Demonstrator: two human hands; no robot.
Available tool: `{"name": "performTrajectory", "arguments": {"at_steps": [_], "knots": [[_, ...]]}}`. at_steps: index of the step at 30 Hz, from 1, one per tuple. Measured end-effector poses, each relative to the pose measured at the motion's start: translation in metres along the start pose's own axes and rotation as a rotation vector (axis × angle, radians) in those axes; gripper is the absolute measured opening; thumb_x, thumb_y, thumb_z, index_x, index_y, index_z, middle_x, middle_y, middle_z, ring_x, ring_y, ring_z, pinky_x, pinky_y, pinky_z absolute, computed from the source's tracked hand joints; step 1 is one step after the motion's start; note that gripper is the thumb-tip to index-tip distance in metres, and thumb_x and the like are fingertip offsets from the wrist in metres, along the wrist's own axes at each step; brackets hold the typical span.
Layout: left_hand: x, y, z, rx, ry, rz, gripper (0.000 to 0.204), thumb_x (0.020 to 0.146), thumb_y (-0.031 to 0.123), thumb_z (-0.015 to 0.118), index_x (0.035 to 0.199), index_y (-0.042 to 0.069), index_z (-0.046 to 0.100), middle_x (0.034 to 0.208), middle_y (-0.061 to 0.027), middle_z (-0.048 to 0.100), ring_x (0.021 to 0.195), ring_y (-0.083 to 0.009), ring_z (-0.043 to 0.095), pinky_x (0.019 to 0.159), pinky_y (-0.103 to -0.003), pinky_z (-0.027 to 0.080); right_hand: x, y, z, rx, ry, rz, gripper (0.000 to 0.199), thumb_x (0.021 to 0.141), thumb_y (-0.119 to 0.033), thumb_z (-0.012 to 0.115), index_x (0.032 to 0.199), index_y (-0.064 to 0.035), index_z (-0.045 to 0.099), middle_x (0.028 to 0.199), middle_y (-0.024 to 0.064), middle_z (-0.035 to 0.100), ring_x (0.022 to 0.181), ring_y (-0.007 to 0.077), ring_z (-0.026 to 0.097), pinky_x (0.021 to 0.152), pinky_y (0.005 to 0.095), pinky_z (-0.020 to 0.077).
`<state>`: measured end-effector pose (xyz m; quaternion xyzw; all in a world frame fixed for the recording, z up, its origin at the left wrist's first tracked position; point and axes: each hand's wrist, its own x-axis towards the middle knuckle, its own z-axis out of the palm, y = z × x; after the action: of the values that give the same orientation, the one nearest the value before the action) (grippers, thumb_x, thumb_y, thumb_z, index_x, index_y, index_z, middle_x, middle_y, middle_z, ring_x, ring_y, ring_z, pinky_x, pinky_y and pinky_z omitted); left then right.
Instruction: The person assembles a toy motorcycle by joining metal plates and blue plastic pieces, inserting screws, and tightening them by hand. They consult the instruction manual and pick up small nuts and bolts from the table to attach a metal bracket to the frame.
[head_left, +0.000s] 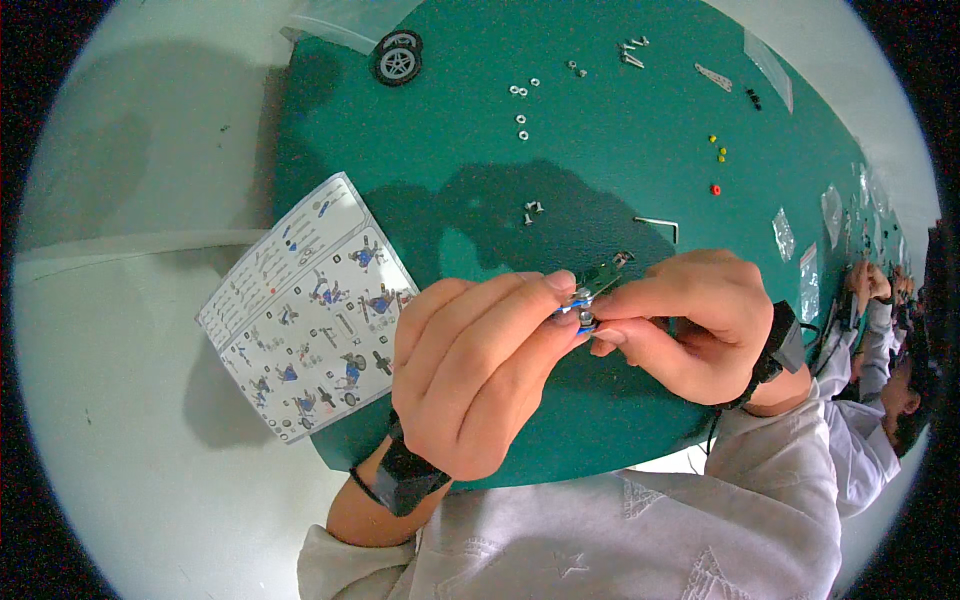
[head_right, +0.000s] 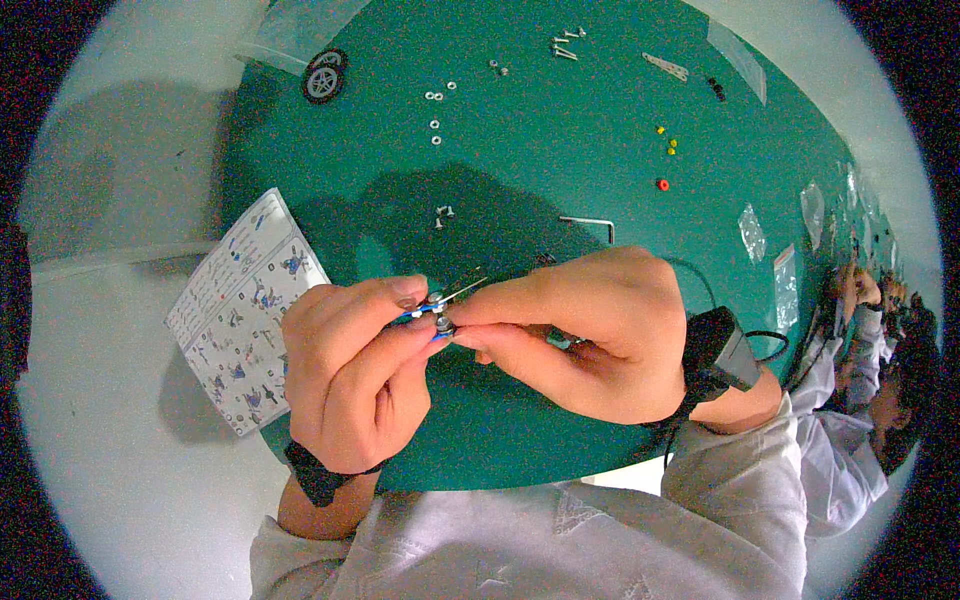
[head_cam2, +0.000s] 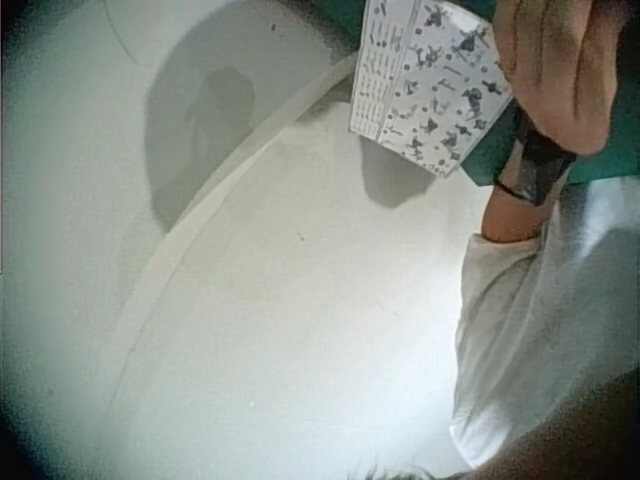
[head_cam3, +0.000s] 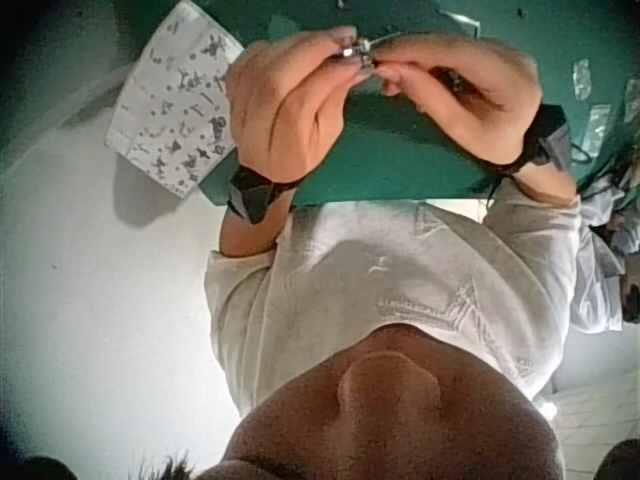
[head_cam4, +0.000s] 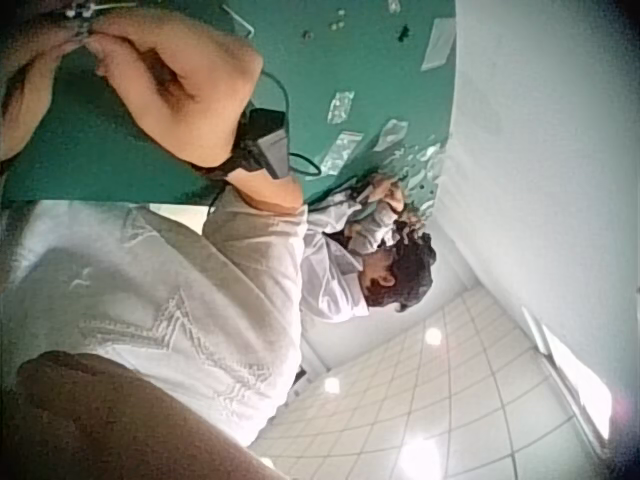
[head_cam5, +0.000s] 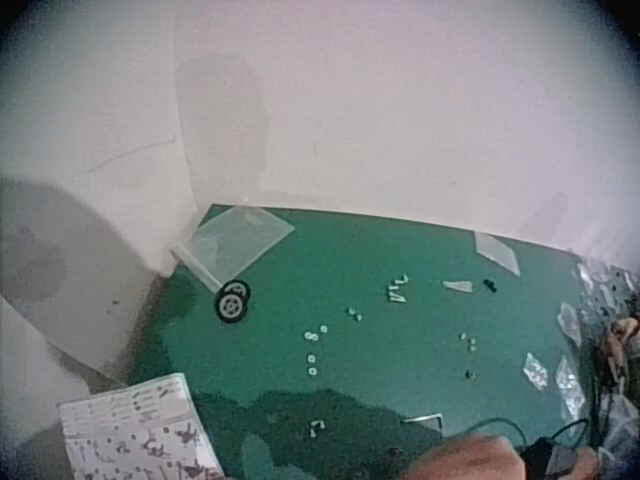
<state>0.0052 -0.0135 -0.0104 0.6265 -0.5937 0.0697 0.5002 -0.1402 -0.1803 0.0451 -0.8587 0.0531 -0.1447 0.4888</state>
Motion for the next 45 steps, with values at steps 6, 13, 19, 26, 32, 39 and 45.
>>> {"name": "performTrajectory", "arguments": {"at_steps": [6, 13, 19, 26, 32, 39, 45], "knots": [[0.0, -0.001, 0.0, -0.005, -0.004, 0.002, 0.03, 0.082, -0.003, 0.081, 0.107, 0.007, 0.067, 0.117, -0.0116, 0.071, 0.096, -0.0283, 0.071, 0.08, -0.042, 0.053, -0.004, -0.004, 0.005, 0.091, 0.056, 0.158, 0.017, 0.091, -0.005, 0.078, 0.108, -0.002, 0.076, 0.083, 0.0104, 0.078, 0.069, 0.0189, 0.077, 0.058, 0.0286, 0.0587], [-0.001, 0.0, 0.0, -0.01, -0.005, -0.009, 0.03, 0.082, -0.003, 0.081, 0.107, 0.006, 0.067, 0.118, -0.0116, 0.071, 0.097, -0.0285, 0.071, 0.08, -0.042, 0.054, -0.001, 0.001, 0.003, 0.033, -0.017, -0.004, 0.012, 0.093, 0.003, 0.072, 0.105, 0.0053, 0.071, 0.078, 0.0142, 0.077, 0.06, 0.0187, 0.073, 0.053, 0.0264, 0.0551], [-0.001, -0.001, 0.0, -0.004, -0.016, 0.008, 0.029, 0.083, -0.002, 0.081, 0.107, 0.006, 0.067, 0.117, -0.0126, 0.071, 0.096, -0.0288, 0.071, 0.081, -0.042, 0.055, -0.007, -0.006, 0.01, 0.206, 0.114, 0.22, 0.014, 0.093, -0.004, 0.076, 0.106, -0.0018, 0.077, 0.083, 0.0102, 0.078, 0.071, 0.0177, 0.077, 0.059, 0.0278, 0.0592], [0.001, -0.001, -0.001, -0.017, -0.005, 0.016, 0.03, 0.082, -0.003, 0.081, 0.107, 0.006, 0.067, 0.114, -0.0124, 0.071, 0.096, -0.0291, 0.071, 0.08, -0.043, 0.055, -0.001, -0.005, 0.006, 0.15, 0.007, 0.118, 0.009, 0.092, 0.004, 0.072, 0.1, 0.0076, 0.074, 0.08, 0.0154, 0.076, 0.067, 0.0197, 0.076, 0.055, 0.0272, 0.059], [0.01, -0.005, -0.01, -0.027, -0.117, -0.114, 0.026, 0.084, -0.002, 0.079, 0.103, 0.007, 0.064, 0.111, -0.0127, 0.072, 0.096, -0.0316, 0.07, 0.081, -0.042, 0.057, -0.001, -0.007, -0.021, -0.075, 0.192, 0.067, 0.01, 0.092, -0.007, 0.076, 0.098, 0.0012, 0.076, 0.085, 0.0108, 0.077, 0.064, 0.0152, 0.073, 0.055, 0.0251, 0.0544], [0.006, -0.006, -0.003, 0.027, -0.049, -0.18, 0.024, 0.086, 0.0, 0.077, 0.104, 0.008, 0.064, 0.112, -0.0125, 0.072, 0.097, -0.0295, 0.07, 0.085, -0.04, 0.057, 0.016, 0.028, -0.055, -0.396, 0.011, 0.235, 0.013, 0.092, -0.015, 0.078, 0.092, -0.0018, 0.075, 0.077, 0.0076, 0.074, 0.062, 0.0126, 0.067, 0.057, 0.0261, 0.0501], [0.006, -0.01, 0.003, -0.007, -0.011, -0.08, 0.025, 0.077, -0.004, 0.082, 0.097, 0.002, 0.069, 0.107, -0.0135, 0.072, 0.089, -0.0293, 0.068, 0.076, -0.039, 0.054, 0.014, 0.058, -0.026, -0.431, -0.058, -0.012, 0.015, 0.081, -0.009, 0.078, 0.093, -0.005, 0.071, 0.089, 0.0096, 0.065, 0.08, 0.0328, 0.067, 0.065, 0.0416, 0.0525]]}}
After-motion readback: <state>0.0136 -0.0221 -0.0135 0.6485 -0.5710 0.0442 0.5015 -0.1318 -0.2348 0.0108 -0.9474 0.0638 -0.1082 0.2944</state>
